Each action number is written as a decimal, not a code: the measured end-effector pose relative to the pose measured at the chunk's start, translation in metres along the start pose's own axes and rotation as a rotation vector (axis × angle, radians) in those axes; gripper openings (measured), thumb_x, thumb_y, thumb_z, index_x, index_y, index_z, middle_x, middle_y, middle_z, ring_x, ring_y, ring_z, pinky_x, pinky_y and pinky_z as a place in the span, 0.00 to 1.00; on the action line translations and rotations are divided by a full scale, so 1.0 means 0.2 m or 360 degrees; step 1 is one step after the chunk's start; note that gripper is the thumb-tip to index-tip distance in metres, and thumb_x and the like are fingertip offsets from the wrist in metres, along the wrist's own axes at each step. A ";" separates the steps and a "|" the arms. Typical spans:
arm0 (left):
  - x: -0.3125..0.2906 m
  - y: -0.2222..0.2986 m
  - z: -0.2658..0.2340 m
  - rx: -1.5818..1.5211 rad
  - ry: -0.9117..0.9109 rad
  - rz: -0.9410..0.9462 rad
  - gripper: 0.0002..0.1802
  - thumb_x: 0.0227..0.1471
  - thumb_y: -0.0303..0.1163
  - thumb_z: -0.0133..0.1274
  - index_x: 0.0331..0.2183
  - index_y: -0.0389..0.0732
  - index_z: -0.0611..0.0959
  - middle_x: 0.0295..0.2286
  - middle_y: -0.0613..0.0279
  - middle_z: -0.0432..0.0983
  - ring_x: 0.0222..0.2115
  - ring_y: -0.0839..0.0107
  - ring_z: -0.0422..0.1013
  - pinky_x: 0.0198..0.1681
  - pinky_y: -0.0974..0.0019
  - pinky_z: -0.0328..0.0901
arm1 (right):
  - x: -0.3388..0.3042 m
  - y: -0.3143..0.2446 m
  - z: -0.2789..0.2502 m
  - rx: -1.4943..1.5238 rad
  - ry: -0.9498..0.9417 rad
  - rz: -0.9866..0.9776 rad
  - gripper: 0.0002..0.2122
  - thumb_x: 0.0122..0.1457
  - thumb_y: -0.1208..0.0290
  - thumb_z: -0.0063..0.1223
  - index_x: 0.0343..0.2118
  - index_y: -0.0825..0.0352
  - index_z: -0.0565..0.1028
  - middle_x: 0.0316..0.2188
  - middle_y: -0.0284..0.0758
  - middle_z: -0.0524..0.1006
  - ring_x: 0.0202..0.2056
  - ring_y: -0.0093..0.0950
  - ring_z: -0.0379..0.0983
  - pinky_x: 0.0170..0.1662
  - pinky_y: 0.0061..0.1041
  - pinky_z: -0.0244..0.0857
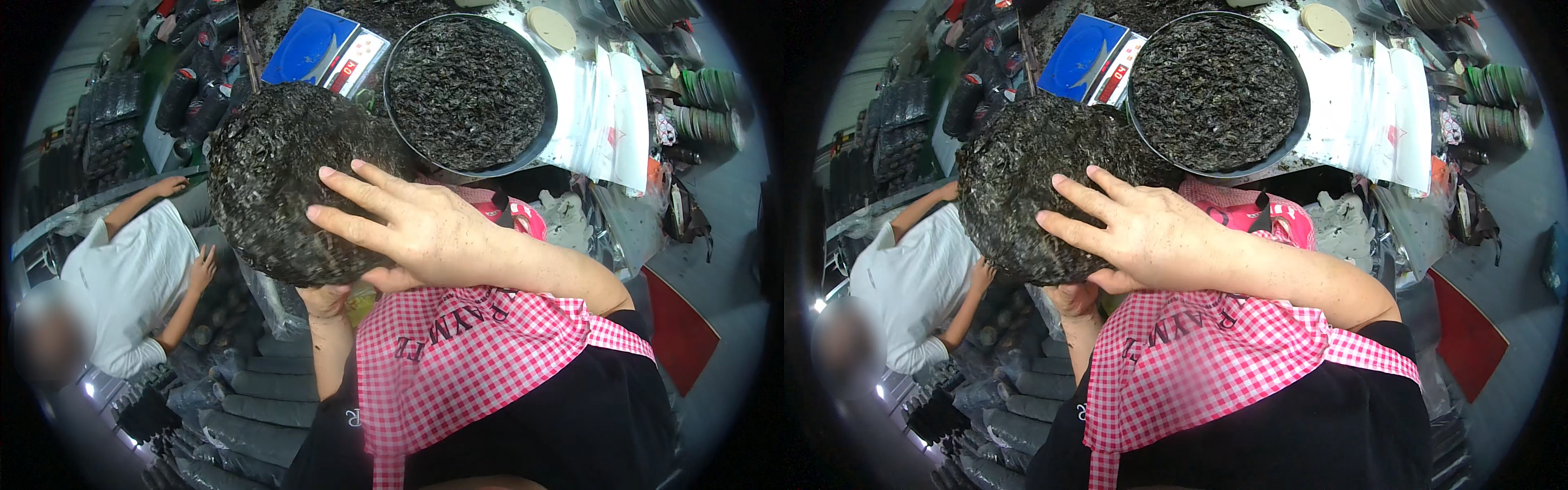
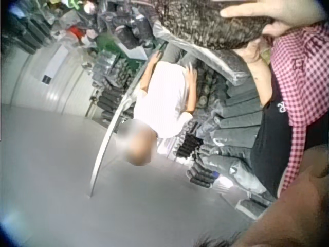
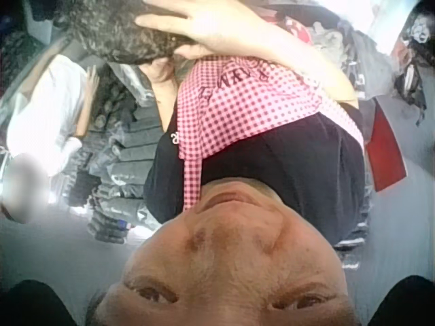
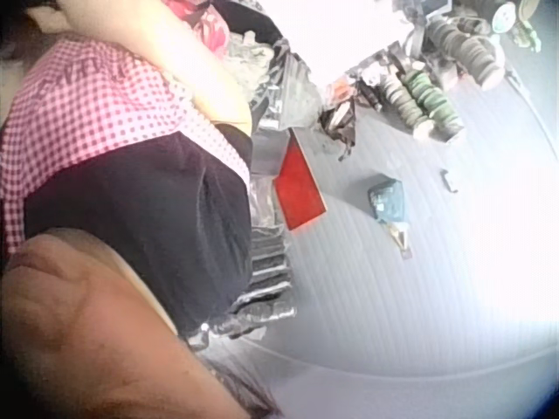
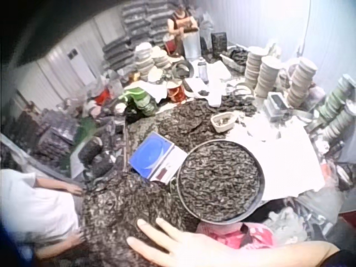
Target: The person processes large circular discs of dried plant material by hand, placing them onto a scale to weigh them and then packing them into clear plastic bags.
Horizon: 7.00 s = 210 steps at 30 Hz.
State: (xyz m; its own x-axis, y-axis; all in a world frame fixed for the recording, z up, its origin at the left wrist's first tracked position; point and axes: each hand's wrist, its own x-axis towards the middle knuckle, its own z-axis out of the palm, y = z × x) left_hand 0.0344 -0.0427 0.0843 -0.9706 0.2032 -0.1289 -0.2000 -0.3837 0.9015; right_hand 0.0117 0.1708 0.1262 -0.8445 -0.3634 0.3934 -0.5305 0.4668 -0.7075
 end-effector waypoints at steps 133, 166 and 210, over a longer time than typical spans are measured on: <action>0.75 -0.32 0.52 0.2813 -0.0299 0.1083 0.09 0.49 0.35 0.50 0.22 0.42 0.78 0.19 0.62 0.72 0.25 0.63 0.73 0.25 0.62 0.65 | -0.21 0.61 -0.43 -0.1174 -0.0023 0.0554 0.08 0.54 0.68 0.54 0.22 0.65 0.73 0.22 0.35 0.76 0.27 0.34 0.73 0.34 0.34 0.61; 0.68 -0.16 0.43 0.2508 -0.0027 0.0066 0.19 0.55 0.48 0.48 0.27 0.43 0.83 0.25 0.55 0.79 0.27 0.55 0.76 0.32 0.55 0.70 | -0.38 0.67 -0.63 -0.1147 -0.0120 0.0933 0.12 0.55 0.68 0.55 0.19 0.71 0.76 0.25 0.41 0.75 0.34 0.39 0.74 0.34 0.39 0.65; 1.40 -0.31 -0.28 -0.0627 0.0296 -0.0375 0.43 0.55 0.63 0.41 0.62 0.48 0.55 0.60 0.54 0.53 0.61 0.53 0.49 0.62 0.47 0.47 | 1.63 0.14 -1.13 -0.0990 0.0260 -0.0450 0.11 0.58 0.70 0.50 0.42 0.67 0.75 0.22 0.24 0.64 0.22 0.16 0.57 0.25 0.19 0.56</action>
State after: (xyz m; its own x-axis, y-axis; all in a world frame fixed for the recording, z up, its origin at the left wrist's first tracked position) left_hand -0.2326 -0.0126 -0.0307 -0.8931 0.1749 -0.4145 -0.4176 -0.6652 0.6190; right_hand -0.2943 0.2466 0.3673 -0.6422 -0.4361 0.6303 -0.6340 0.7644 -0.1171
